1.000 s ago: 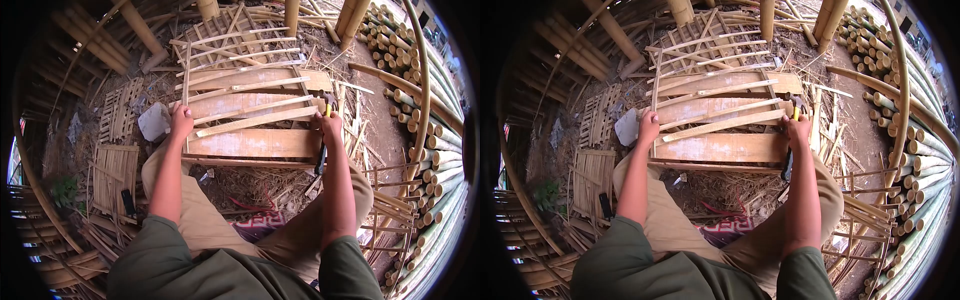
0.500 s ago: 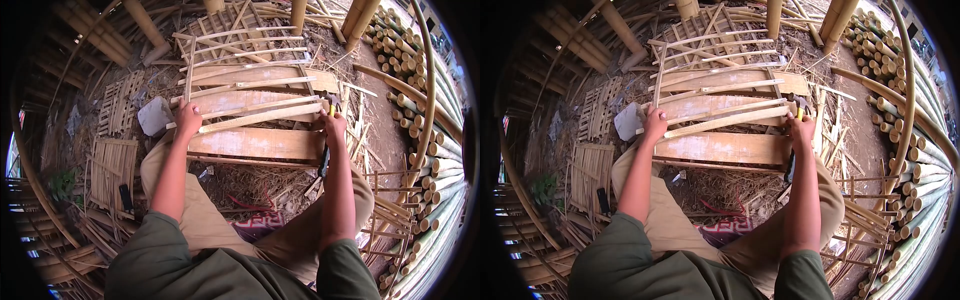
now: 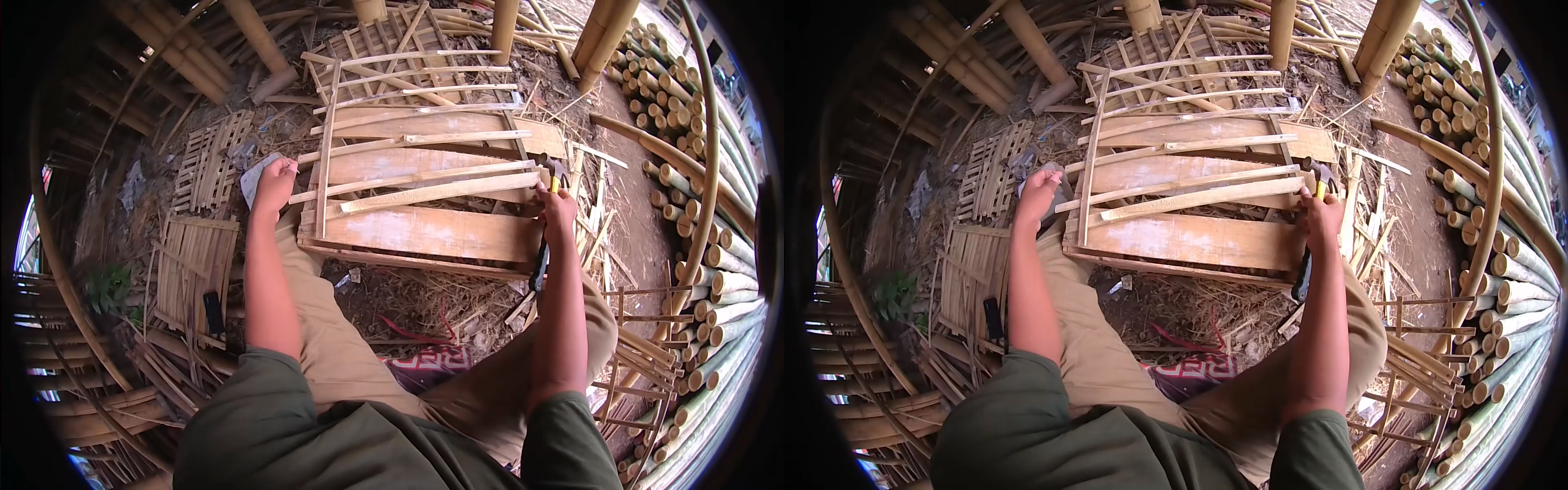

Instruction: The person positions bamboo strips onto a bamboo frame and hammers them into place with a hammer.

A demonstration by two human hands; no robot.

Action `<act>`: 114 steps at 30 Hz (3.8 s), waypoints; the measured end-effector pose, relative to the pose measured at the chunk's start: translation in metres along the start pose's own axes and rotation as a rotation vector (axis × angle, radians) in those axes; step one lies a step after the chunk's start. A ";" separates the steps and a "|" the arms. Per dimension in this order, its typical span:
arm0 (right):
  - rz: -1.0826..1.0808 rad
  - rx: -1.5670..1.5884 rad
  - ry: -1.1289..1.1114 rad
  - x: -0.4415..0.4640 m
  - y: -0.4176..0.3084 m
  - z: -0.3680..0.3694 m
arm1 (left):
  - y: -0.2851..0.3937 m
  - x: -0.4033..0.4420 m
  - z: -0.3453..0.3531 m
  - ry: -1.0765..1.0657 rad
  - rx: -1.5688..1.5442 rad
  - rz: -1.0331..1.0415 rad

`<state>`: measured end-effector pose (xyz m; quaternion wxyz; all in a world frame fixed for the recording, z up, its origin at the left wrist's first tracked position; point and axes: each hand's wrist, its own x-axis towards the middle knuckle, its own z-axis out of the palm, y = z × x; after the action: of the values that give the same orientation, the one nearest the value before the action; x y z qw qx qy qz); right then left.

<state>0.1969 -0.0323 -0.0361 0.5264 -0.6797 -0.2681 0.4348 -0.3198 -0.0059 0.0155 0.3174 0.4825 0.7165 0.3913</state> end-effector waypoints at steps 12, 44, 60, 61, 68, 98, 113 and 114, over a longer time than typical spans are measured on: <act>0.005 -0.004 0.015 0.002 -0.002 -0.001 | -0.001 -0.014 -0.017 -0.521 0.196 -0.247; 0.091 0.116 0.155 0.016 -0.006 -0.014 | -0.016 -0.013 -0.005 -0.313 -0.085 -0.301; 0.140 0.161 0.102 0.008 -0.023 -0.012 | 0.006 -0.027 0.002 -0.113 -0.033 -0.223; 0.140 0.161 0.102 0.007 -0.023 -0.012 | 0.007 -0.028 0.003 -0.098 -0.036 -0.204; 0.135 0.224 0.089 0.005 -0.025 -0.013 | 0.005 -0.027 0.004 -0.068 -0.003 -0.117; 0.159 0.240 0.077 0.012 -0.020 -0.014 | -0.007 -0.020 0.009 -0.056 0.056 -0.014; 0.158 0.217 -0.002 0.006 -0.022 -0.009 | -0.013 -0.017 0.008 -0.024 0.079 -0.030; 0.167 0.211 0.001 0.006 -0.022 -0.008 | -0.017 -0.014 0.007 -0.028 0.079 -0.028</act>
<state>0.2082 -0.0247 -0.0160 0.5568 -0.6408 -0.1630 0.5027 -0.3168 -0.0207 -0.0023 0.3133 0.4898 0.7339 0.3513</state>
